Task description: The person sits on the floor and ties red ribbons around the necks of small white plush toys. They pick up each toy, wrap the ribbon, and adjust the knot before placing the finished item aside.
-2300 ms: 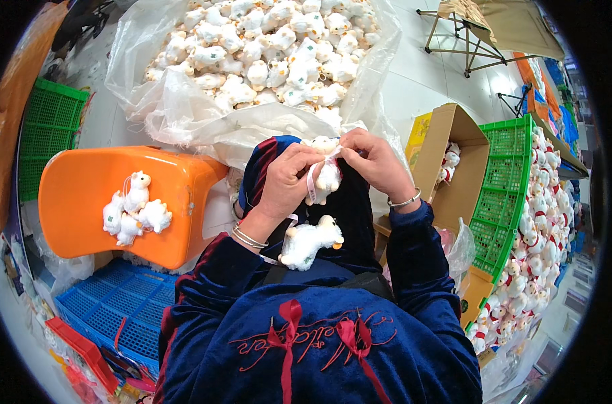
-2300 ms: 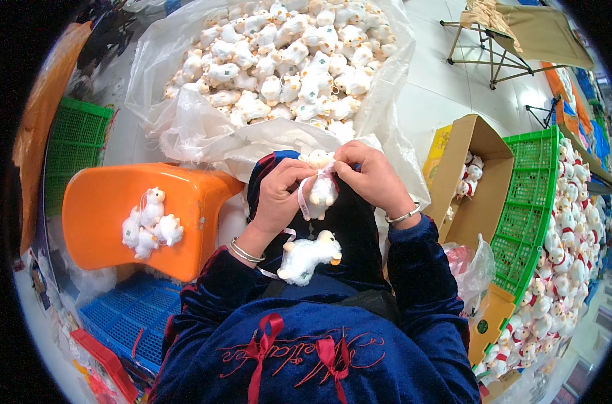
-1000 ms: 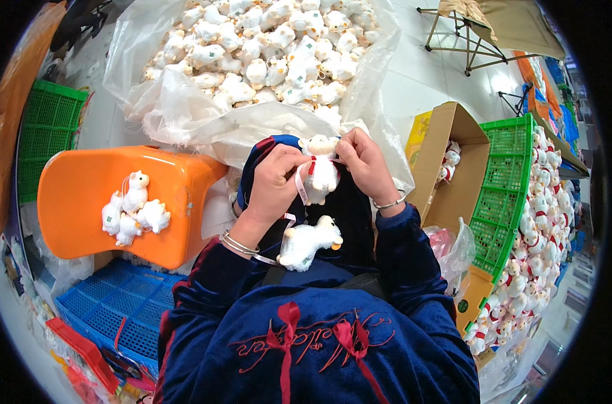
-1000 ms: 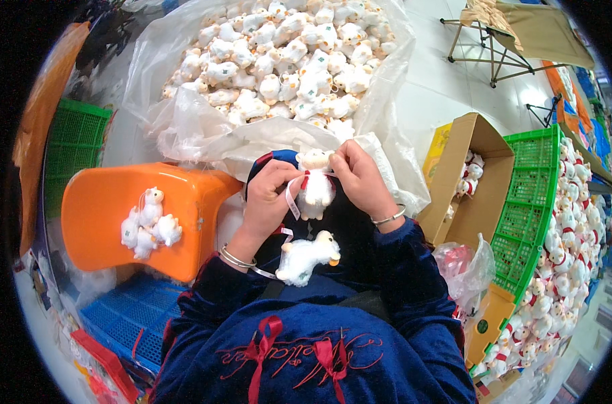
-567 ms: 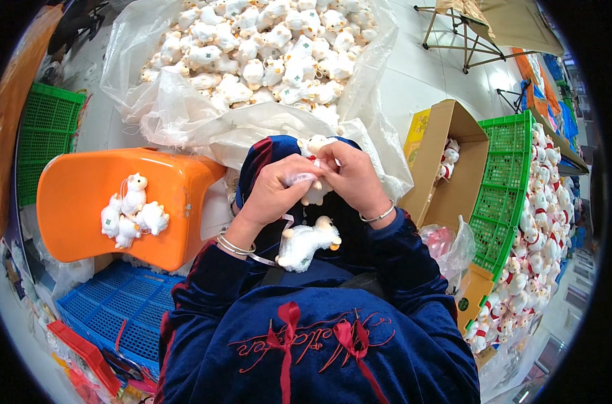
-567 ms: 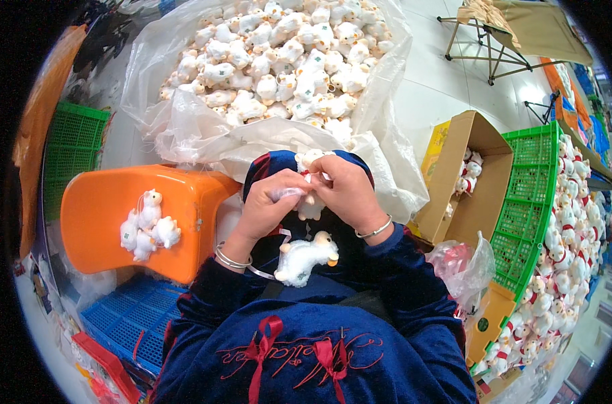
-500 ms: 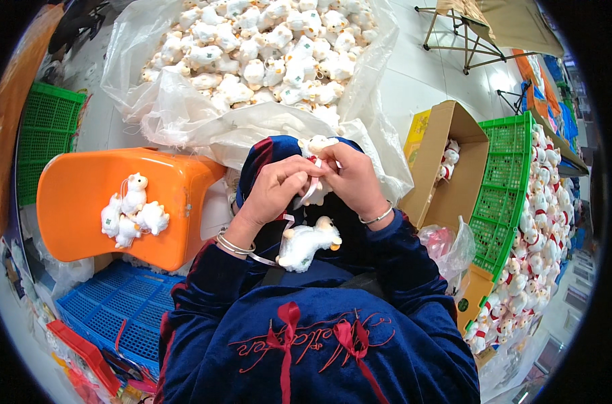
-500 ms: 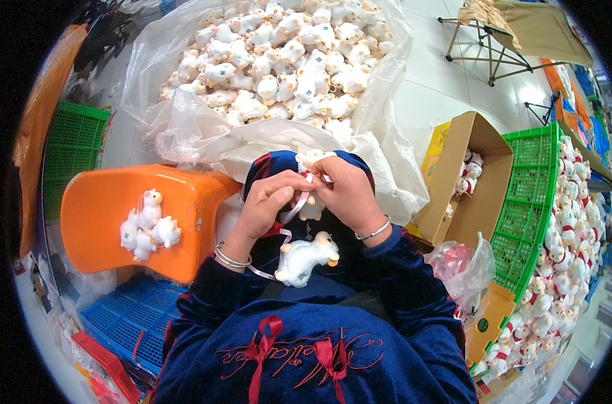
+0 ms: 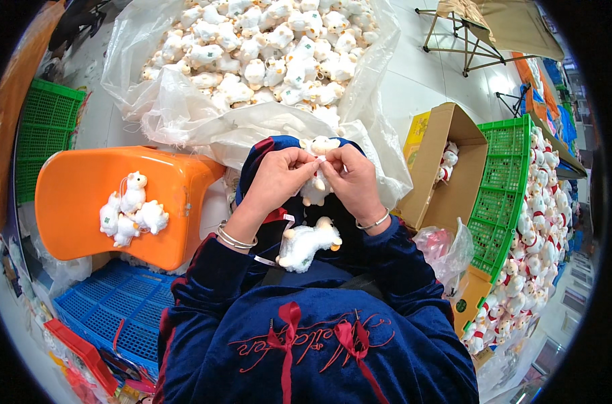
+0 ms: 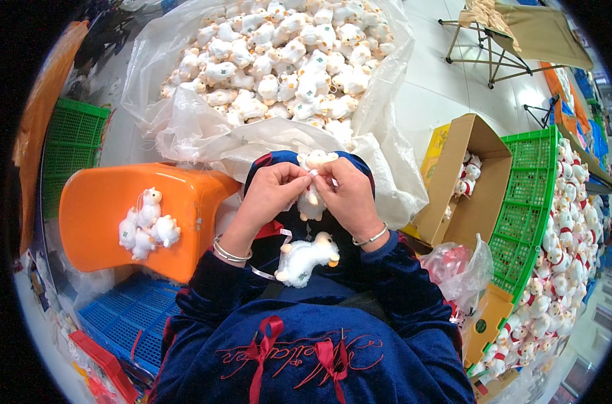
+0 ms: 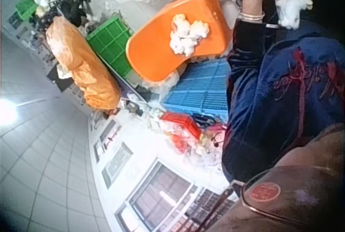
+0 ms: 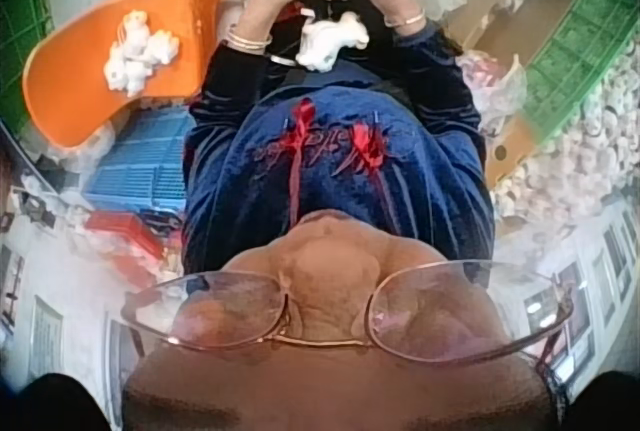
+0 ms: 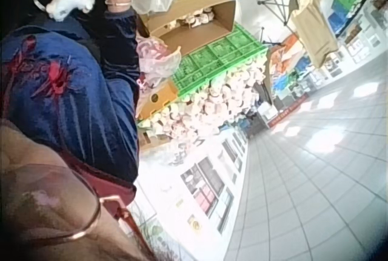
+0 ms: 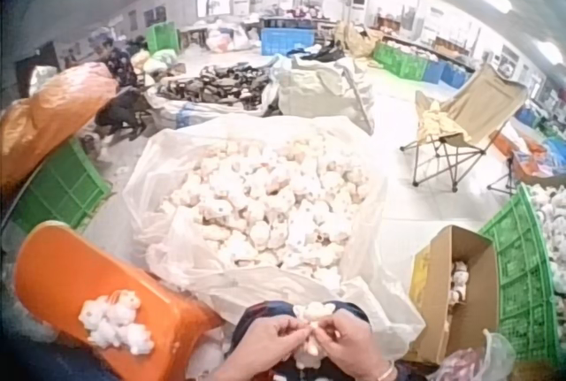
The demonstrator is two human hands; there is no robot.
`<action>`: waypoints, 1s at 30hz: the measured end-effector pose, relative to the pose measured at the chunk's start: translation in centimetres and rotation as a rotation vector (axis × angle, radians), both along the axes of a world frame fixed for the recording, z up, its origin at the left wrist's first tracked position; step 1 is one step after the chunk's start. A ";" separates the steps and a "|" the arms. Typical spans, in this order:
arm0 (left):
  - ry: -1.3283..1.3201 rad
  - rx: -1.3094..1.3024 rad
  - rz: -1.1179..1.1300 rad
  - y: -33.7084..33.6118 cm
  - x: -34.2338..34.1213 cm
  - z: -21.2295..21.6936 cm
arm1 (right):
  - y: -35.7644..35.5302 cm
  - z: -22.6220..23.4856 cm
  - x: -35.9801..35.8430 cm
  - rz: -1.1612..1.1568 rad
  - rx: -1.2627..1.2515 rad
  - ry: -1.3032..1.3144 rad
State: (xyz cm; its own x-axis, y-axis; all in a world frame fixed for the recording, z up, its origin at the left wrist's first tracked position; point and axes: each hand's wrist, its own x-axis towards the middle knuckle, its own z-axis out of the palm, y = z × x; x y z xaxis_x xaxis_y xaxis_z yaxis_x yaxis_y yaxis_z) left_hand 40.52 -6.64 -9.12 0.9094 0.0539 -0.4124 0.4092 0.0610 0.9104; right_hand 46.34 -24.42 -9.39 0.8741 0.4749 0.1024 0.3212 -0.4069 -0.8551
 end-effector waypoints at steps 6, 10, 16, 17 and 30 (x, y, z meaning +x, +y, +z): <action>-0.118 -0.133 -0.033 -0.1 -0.7 -0.6 | 0.2 0.5 0.0 0.024 0.010 -0.030; -0.135 -0.106 -0.058 0.0 -0.5 -0.6 | -0.1 0.2 0.4 0.072 0.045 0.010; -0.132 0.045 -0.042 -0.3 0.1 -0.4 | -1.0 -0.4 1.4 0.129 0.108 0.108; -0.132 0.068 -0.033 -0.4 0.1 -0.6 | -0.9 -0.2 1.3 0.121 0.094 0.144; -0.092 0.049 0.041 -1.4 0.5 0.0 | -1.4 0.3 2.1 0.143 0.081 0.335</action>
State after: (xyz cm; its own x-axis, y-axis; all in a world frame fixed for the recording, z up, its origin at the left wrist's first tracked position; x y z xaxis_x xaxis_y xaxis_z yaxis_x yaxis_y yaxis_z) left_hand 40.99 -8.01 -9.11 0.9398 0.1101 -0.3234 0.3220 0.0305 0.9463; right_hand 48.39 -25.81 -9.06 0.7908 0.5969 -0.1354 0.0670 -0.3044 -0.9502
